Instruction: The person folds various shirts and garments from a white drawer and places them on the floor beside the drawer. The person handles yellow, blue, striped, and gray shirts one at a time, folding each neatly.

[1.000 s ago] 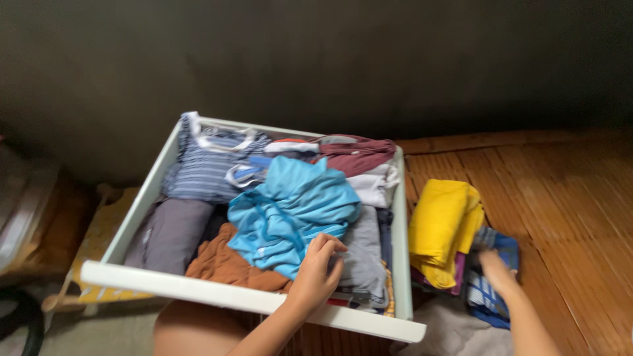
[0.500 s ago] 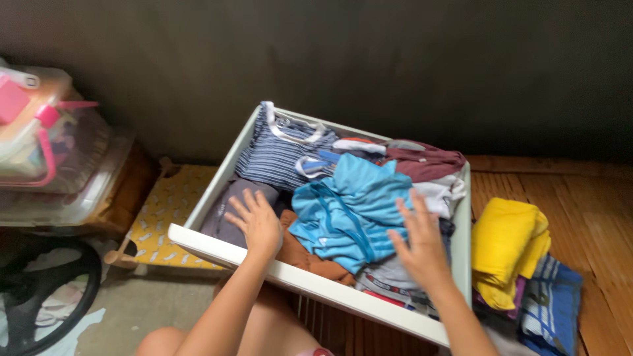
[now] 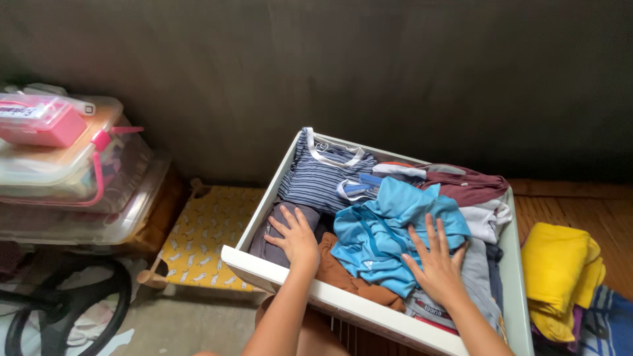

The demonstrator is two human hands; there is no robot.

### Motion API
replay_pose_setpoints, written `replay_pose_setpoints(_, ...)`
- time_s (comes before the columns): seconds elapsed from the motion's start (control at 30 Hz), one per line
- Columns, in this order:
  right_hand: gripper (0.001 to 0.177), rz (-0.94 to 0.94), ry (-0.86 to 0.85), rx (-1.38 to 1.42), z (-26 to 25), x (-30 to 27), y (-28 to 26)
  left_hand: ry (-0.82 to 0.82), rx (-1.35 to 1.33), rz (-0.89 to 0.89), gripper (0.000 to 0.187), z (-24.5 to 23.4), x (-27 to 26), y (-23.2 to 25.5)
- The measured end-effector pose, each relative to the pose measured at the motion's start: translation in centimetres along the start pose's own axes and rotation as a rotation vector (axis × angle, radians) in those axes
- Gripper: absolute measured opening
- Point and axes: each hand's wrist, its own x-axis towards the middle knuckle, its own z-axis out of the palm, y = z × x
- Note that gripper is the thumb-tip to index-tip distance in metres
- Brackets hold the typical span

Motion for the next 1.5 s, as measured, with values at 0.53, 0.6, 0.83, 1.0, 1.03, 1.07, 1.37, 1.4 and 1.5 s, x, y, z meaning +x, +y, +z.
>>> replay_pose_setpoints(0.53, 0.100, 0.413, 0.059, 0.164, 1.2, 5.5, 5.4, -0.167, -0.049, 0.012, 0.084, -4.4, -1.2, -0.2)
replay_pose_setpoints(0.6, 0.078, 0.394, -0.050, 0.289, 1.2, 4.5, 3.2, -0.168, -0.046, 0.010, 0.084, -4.6, -1.2, -0.2)
replay_pose_setpoints(0.83, 0.045, 0.183, 0.018, 0.142, -2.2, -1.0, -4.4, -0.188, -0.048, 0.026, 0.092, -4.9, -1.5, -0.5)
replay_pose_setpoints(1.0, 0.042, 0.086, 0.018, 0.238, -4.6, -1.8, -6.4, -0.192, -0.052, 0.030, 0.096, -5.7, -1.5, -0.4)
replay_pose_setpoints(1.03, 0.047, 0.056, -0.014, 0.276, -5.0, -1.9, -6.7, -0.201, -0.056, 0.031, 0.097, -5.9, -1.5, -0.5)
replay_pose_setpoints(1.07, 0.051, -0.024, -0.088, 0.329, -5.4, -2.2, -7.2, -0.212, -0.058, 0.033, 0.099, -6.1, -1.6, -0.6)
replay_pose_setpoints(1.37, 0.053, 0.084, -0.380, 0.719, -9.0, -1.7, -7.8, -0.219, -0.105, 0.063, 0.108, -7.3, -2.4, -1.0)
replay_pose_setpoints(1.4, 0.056, 0.318, -0.356, 0.557, -8.6, -1.1, -7.2, -0.214, -0.112, 0.063, 0.108, -7.3, -2.5, -1.0)
replay_pose_setpoints(1.5, 0.060, 0.177, 0.076, 0.347, -6.2, 0.7, -4.9, -0.204, -0.121, 0.062, 0.108, -7.1, -2.5, -1.0)
